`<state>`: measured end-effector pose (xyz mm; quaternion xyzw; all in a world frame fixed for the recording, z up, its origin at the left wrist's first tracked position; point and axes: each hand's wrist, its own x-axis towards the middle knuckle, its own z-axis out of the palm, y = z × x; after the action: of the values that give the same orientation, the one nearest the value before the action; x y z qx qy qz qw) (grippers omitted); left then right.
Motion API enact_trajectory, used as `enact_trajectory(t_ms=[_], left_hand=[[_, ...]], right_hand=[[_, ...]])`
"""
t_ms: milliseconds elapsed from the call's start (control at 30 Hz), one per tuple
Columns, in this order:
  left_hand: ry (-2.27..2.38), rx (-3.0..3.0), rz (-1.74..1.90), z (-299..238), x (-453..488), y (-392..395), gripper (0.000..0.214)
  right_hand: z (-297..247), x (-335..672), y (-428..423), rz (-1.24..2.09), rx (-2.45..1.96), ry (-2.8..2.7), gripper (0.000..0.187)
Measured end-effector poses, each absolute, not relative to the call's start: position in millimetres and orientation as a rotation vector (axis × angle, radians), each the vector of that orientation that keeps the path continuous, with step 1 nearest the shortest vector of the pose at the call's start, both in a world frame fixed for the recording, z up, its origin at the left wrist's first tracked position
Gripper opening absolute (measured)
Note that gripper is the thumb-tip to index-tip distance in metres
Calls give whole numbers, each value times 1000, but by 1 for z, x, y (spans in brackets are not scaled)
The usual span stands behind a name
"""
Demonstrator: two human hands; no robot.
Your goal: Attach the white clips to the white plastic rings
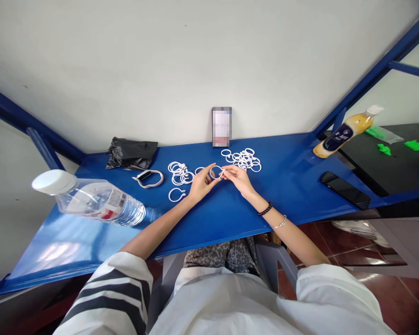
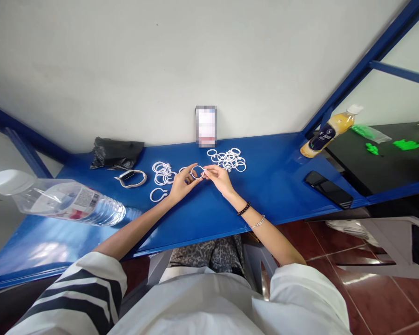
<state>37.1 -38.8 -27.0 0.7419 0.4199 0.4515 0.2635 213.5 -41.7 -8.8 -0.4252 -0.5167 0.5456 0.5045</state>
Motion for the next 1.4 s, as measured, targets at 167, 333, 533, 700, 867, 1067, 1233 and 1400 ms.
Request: enact_trajectory(t_ms=[167,333,533,700,867,1067,1233,1400], left_hand=[[1163,2006,1219,-27,38,-39,57],[1182,1989,1201,-25,38,-41,56],[1178,1976,1184,-20,39,-43,51],[1161,1955,1163,-14,40,-45,46],[1156,1935,1161,-13,40,-46,45],[1148,1931,1181,-14,40,-45,43],[1154,1952,1188,-14,40,-45,42],[1154,1948,1190,-14,39,-45,42]], right_hand=[[-8,213,-41,1271,-1024,-1289,34],[-7,215,-42,1227,-1049,-1342,33],[-5,216,-42,1204,-1026,-1389,32],[-4,216,-43,1188,-991,-1413,30],[-4,216,-44,1168,-1005,-1436,33],[-4,215,-43,1163,-1012,-1450,36],[-3,215,-43,1165,-1031,-1452,37],[-2,215,-44,1182,-1040,-1434,37]])
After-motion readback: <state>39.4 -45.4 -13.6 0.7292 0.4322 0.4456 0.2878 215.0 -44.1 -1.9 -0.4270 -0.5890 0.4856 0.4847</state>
